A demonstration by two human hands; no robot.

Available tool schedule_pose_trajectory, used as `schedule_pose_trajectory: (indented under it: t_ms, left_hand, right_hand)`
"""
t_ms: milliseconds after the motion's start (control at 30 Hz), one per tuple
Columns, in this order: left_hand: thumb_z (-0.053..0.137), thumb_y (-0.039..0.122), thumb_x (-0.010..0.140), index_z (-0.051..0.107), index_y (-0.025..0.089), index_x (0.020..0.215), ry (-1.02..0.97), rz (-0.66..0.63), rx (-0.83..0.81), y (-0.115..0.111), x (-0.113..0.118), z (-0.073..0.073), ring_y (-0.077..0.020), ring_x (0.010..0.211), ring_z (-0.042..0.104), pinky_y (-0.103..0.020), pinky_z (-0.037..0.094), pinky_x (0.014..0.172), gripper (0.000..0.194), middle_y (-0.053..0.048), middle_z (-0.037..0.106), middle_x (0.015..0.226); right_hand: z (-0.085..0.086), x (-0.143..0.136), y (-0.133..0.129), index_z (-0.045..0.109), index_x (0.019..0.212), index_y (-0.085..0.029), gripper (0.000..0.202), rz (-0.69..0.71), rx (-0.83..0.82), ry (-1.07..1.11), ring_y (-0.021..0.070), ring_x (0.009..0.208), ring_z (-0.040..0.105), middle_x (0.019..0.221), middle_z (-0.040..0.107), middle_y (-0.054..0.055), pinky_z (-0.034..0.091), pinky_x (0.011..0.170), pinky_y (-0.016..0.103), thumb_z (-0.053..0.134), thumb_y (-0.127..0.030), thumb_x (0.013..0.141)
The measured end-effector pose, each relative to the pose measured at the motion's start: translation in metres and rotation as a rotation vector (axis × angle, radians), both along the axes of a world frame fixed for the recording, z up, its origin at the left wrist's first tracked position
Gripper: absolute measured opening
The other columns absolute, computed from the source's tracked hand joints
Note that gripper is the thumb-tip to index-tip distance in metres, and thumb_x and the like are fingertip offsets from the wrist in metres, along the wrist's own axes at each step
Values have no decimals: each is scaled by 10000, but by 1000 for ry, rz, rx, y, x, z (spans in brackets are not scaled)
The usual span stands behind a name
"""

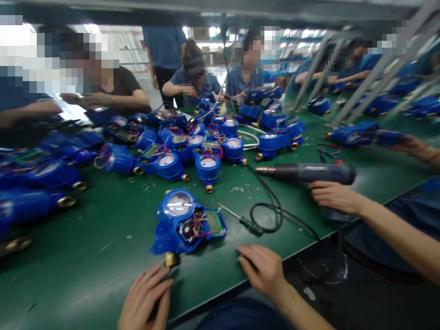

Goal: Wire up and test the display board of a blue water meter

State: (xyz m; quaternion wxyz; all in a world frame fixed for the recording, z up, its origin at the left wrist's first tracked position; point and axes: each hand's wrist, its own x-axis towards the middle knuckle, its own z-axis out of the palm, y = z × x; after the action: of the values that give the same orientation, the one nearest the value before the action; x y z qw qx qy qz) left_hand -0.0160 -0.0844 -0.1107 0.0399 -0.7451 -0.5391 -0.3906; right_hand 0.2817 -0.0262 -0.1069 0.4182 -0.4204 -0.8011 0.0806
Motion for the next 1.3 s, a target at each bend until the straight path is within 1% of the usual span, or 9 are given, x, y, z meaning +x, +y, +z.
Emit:
schedule_pose_trajectory:
  t_ms: [100,267,433,567,733,833,1033,1167,1300]
  left_hand:
    - [576,102,859,653,245,1041,13,43,-66,-8,-2,7,-267,1115,665,-527,501,1015,244,-71,732,1090]
    - [562,125,896,586,201,1139,-90,64,-93,-4,10,18,-270,1199,598,-543,475,1029,255,-115,669,1182]
    - [610,207,893,519,190,1257,-113,67,-99,10,23,37,-298,1294,501,-548,442,1056,376,-153,560,1326]
    - [654,261,869,516,197,1255,31,116,-21,31,42,49,-360,1420,330,-638,284,1134,415,-177,496,1399]
    - [652,255,881,523,221,1278,183,27,-85,56,52,53,-332,1426,339,-599,269,1157,419,-158,470,1453]
    - [597,183,907,589,243,1190,237,-8,-89,64,46,51,-306,1418,368,-584,281,1156,290,-121,513,1432]
    - [589,142,886,632,228,1012,257,-67,-101,63,29,59,-300,1403,393,-575,293,1152,158,-101,558,1386]
    - [644,265,880,628,233,1046,230,-60,-141,62,30,71,-298,1348,455,-578,254,1164,170,-81,635,1274]
    - [638,318,892,631,227,1070,190,-28,-128,69,39,81,-278,1239,535,-552,276,1160,200,-52,705,1067]
  right_hand:
    - [-3,7,9,677,1099,-205,204,32,-31,43,190,695,679,858,721,53,541,640,301,587,-168,920]
    - [6,11,17,570,1261,-227,317,30,-183,141,132,617,558,990,664,66,506,591,286,565,-184,947]
    - [22,-4,27,449,1404,-244,535,60,-268,227,224,1013,610,1303,525,123,541,858,390,647,-286,908]
    - [27,-15,50,298,1511,-270,799,153,-442,235,297,1297,474,1466,410,124,406,1097,520,726,-349,842]
    - [24,-25,74,183,1557,-307,991,347,-604,318,305,1425,331,1578,268,90,304,1174,539,792,-377,779]
    - [21,-31,79,219,1552,-285,959,405,-652,368,285,1428,333,1543,344,96,258,1202,520,789,-356,784]
    - [24,-38,79,363,1485,-223,890,398,-735,508,276,1369,428,1435,480,112,316,1188,473,821,-323,729]
    - [31,-36,85,433,1432,-227,889,394,-914,631,286,1333,472,1420,506,111,409,1124,455,862,-374,667]
    - [37,-34,91,558,1322,-211,742,363,-1095,763,292,1239,560,1348,582,98,458,1071,457,842,-441,677]
